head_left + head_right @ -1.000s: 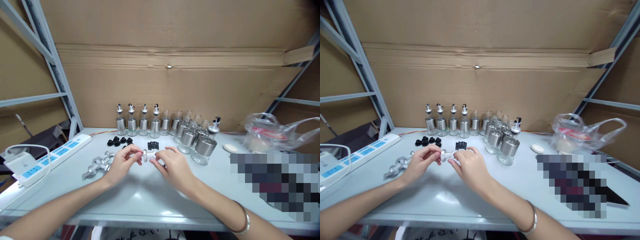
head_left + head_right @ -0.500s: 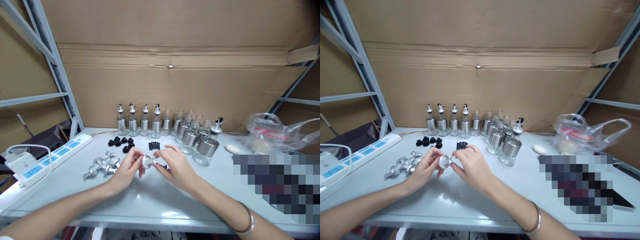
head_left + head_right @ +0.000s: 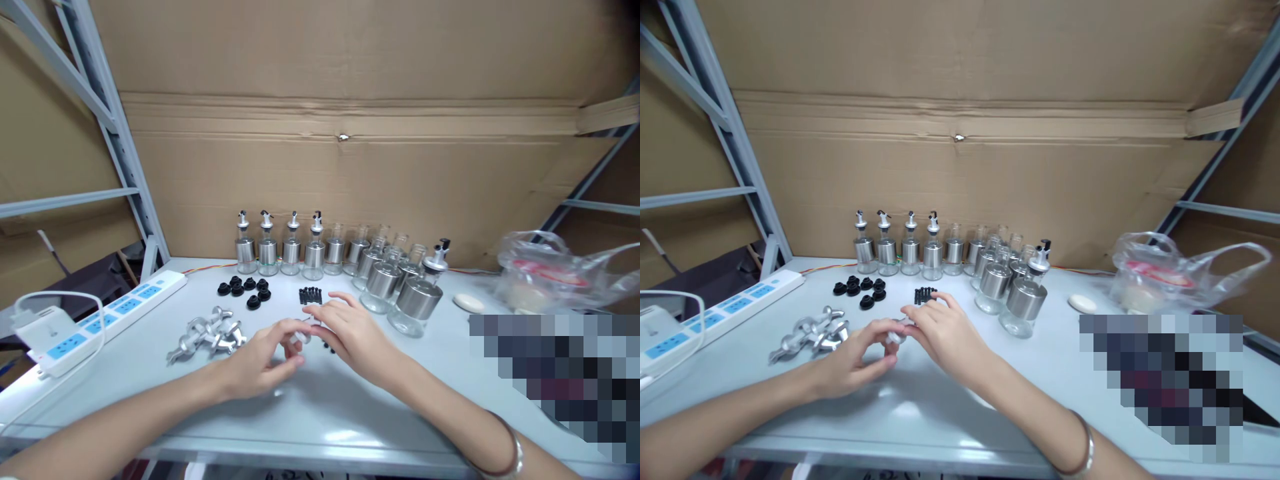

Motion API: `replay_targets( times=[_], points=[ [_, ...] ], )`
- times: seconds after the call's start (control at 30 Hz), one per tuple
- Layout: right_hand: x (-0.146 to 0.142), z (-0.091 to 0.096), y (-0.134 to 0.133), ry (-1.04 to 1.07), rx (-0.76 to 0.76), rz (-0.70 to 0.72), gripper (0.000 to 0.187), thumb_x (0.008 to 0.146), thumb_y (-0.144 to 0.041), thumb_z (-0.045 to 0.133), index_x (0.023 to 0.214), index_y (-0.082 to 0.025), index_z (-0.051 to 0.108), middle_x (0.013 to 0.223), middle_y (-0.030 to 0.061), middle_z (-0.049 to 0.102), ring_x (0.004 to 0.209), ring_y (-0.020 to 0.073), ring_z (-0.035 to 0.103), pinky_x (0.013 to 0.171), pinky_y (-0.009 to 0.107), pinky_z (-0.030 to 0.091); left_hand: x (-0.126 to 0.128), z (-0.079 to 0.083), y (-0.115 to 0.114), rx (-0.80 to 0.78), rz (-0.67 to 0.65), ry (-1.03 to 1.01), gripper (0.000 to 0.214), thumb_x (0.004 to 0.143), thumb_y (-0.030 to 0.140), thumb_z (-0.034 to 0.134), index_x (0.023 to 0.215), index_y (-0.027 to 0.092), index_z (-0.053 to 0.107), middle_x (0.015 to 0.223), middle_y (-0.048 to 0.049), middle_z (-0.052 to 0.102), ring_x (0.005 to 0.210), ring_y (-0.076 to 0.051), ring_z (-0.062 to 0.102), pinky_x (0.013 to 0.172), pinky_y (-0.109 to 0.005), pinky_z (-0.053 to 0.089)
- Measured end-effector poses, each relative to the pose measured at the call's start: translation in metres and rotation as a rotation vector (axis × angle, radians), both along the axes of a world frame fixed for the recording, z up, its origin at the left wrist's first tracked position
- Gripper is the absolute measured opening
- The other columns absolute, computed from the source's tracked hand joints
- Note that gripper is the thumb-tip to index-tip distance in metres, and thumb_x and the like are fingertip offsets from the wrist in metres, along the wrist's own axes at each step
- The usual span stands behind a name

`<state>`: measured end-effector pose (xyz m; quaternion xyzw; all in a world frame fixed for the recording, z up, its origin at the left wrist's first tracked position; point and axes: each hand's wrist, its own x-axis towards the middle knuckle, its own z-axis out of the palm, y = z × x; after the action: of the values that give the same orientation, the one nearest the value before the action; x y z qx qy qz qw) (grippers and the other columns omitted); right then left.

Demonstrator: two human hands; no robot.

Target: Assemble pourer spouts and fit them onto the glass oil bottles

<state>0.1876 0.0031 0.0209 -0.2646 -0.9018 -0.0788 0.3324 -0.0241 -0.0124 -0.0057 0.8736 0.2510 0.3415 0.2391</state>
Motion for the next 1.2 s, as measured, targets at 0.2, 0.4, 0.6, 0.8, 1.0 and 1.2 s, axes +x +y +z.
replay_targets(
  times=[0.2,0.4,0.6,0.8,1.0,1.2],
  points=[
    [0.002,0.007,0.004,-0.011,-0.227,0.145,0.031,0.099,-0.034,0.034,0.103,-0.017,0.060,0.094,0.0070,0.070,0.083,0.0156,0.062,0.092,0.039,0.042,-0.003,-0.001,0.005,0.323,0.101,0.119,0.027,0.092,0.029,0.049,0.119,0.024,0.046,0.076,0.0005,0.064,0.063,-0.012,0.058,0.065,-0.023,0.045],
    [0.001,0.014,0.002,-0.036,-0.393,0.252,0.032,0.097,-0.036,0.037,0.098,-0.017,0.062,0.085,0.0052,0.066,0.084,0.0157,0.056,0.081,0.031,0.044,-0.003,0.000,0.007,0.342,0.002,0.136,0.037,0.089,0.046,0.052,0.117,0.023,0.048,0.078,-0.0011,0.063,0.062,-0.013,0.057,0.061,-0.022,0.044],
    [0.003,0.011,0.005,-0.071,-0.438,0.265,0.027,0.096,-0.030,0.042,0.111,-0.019,0.062,0.091,0.0056,0.065,0.088,0.0156,0.056,0.082,0.032,0.044,-0.005,-0.004,0.008,0.214,-0.011,0.176,0.038,0.089,0.046,0.052,0.120,0.025,0.047,0.080,-0.0018,0.066,0.065,-0.014,0.061,0.066,-0.024,0.048],
    [0.001,0.011,0.001,-0.070,-0.448,0.288,0.032,0.096,-0.031,0.041,0.116,-0.016,0.062,0.093,0.0074,0.065,0.089,0.0161,0.056,0.084,0.033,0.044,-0.005,-0.008,0.009,0.273,-0.061,0.189,0.042,0.087,0.050,0.053,0.118,0.022,0.046,0.073,-0.0003,0.064,0.060,-0.014,0.060,0.063,-0.023,0.045],
    [0.003,0.011,0.003,-0.042,-0.429,0.269,0.032,0.097,-0.030,0.039,0.116,-0.017,0.061,0.092,0.0066,0.066,0.088,0.0157,0.058,0.081,0.031,0.047,0.001,0.002,0.005,0.331,-0.083,0.241,0.026,0.092,0.044,0.048,0.102,0.021,0.053,0.068,0.0008,0.060,0.057,-0.013,0.055,0.059,-0.023,0.041],
    [0.031,0.020,0.024,-0.065,-0.369,0.021,0.019,0.090,-0.014,0.050,0.089,-0.018,0.069,0.088,0.0042,0.069,0.084,0.0165,0.062,0.078,0.030,0.047,0.005,0.003,0.003,0.496,-0.064,0.333,0.034,0.096,0.047,0.034,0.102,0.018,0.050,0.067,0.0000,0.058,0.055,-0.013,0.053,0.056,-0.023,0.040]
  ],
)
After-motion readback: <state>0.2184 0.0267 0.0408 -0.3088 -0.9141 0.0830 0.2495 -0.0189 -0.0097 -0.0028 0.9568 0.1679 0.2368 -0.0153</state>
